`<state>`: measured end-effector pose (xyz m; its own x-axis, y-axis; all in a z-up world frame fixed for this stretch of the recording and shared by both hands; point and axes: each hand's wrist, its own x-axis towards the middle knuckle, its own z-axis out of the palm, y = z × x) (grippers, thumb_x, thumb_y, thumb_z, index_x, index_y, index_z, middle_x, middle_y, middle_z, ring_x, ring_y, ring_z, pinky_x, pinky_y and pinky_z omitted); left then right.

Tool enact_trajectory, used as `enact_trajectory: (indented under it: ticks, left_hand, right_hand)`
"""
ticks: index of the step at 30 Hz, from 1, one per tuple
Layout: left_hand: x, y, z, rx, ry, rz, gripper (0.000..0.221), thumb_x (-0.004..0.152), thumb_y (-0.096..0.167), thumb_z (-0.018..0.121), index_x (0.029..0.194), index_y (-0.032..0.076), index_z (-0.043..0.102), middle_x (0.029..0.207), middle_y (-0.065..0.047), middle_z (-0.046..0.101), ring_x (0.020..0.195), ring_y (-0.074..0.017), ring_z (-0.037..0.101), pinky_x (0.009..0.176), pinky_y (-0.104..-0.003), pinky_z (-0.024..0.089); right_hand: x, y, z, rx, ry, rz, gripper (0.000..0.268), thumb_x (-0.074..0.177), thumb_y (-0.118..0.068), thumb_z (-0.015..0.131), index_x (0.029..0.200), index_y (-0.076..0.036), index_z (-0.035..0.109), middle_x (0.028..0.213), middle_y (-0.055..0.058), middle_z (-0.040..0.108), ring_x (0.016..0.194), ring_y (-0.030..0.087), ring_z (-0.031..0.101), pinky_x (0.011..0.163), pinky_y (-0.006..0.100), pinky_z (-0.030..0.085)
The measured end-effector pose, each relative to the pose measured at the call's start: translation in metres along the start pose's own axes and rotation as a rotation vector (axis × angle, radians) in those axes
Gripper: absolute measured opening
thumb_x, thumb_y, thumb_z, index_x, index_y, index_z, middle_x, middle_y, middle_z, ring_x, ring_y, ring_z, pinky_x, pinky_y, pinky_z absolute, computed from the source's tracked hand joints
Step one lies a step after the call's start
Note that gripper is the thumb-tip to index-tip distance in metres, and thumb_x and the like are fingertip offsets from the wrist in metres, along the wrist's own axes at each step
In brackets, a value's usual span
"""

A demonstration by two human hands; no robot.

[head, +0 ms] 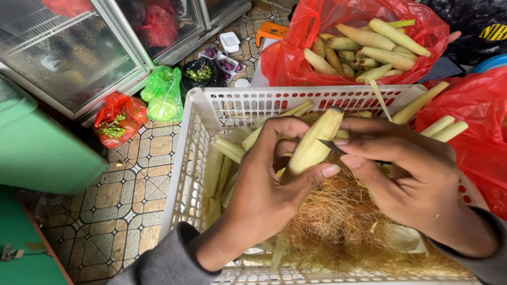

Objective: Trimming the ends and peeling the husks off baby corn using a knife

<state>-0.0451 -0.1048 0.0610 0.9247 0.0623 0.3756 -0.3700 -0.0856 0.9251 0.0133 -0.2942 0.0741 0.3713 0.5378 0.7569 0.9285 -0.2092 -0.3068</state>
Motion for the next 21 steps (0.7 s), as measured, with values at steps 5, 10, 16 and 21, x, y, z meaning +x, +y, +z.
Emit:
enact_trajectory:
  ticks: [5, 10, 16, 21]
  left_hand:
    - [-0.005, 0.003, -0.001, -0.027, -0.006, 0.086, 0.040, 0.091, 0.013, 0.070, 0.126, 0.002, 0.053, 0.115, -0.013, 0.070, 0.098, -0.0197, 0.071, 0.078, -0.026, 0.057]
    - [-0.009, 0.011, -0.002, -0.028, -0.038, 0.119, 0.043, 0.099, 0.018, 0.057, 0.134, -0.004, 0.048, 0.124, -0.019, 0.069, 0.110, -0.0250, 0.070, 0.093, -0.032, 0.058]
    - [-0.009, 0.009, -0.006, -0.128, -0.135, 0.078, 0.049, 0.105, 0.034, 0.043, 0.139, -0.001, 0.047, 0.101, -0.013, 0.071, 0.089, -0.0208, 0.068, 0.075, -0.031, 0.058]
    - [-0.003, 0.015, -0.004, 0.119, 0.069, 0.202, 0.037, 0.087, 0.014, 0.078, 0.119, 0.004, 0.062, 0.106, -0.007, 0.063, 0.093, -0.0149, 0.064, 0.080, -0.024, 0.054]
  right_hand:
    - [0.004, -0.013, -0.005, -0.065, -0.005, 0.030, 0.014, 0.089, 0.006, 0.072, 0.102, 0.010, 0.069, 0.109, 0.027, 0.074, 0.110, 0.038, 0.076, 0.098, 0.042, 0.066]
    - [0.000, -0.013, -0.001, -0.052, 0.065, -0.016, 0.016, 0.088, 0.008, 0.073, 0.102, 0.012, 0.066, 0.107, 0.032, 0.073, 0.103, 0.037, 0.078, 0.092, 0.039, 0.068]
    - [-0.003, -0.010, -0.001, -0.044, 0.081, -0.016, 0.016, 0.089, 0.007, 0.072, 0.103, 0.011, 0.066, 0.106, 0.029, 0.073, 0.104, 0.039, 0.079, 0.094, 0.041, 0.069]
    - [-0.002, -0.011, -0.003, -0.063, 0.038, -0.038, 0.017, 0.088, 0.004, 0.072, 0.103, 0.009, 0.066, 0.108, 0.030, 0.073, 0.101, 0.037, 0.079, 0.093, 0.041, 0.069]
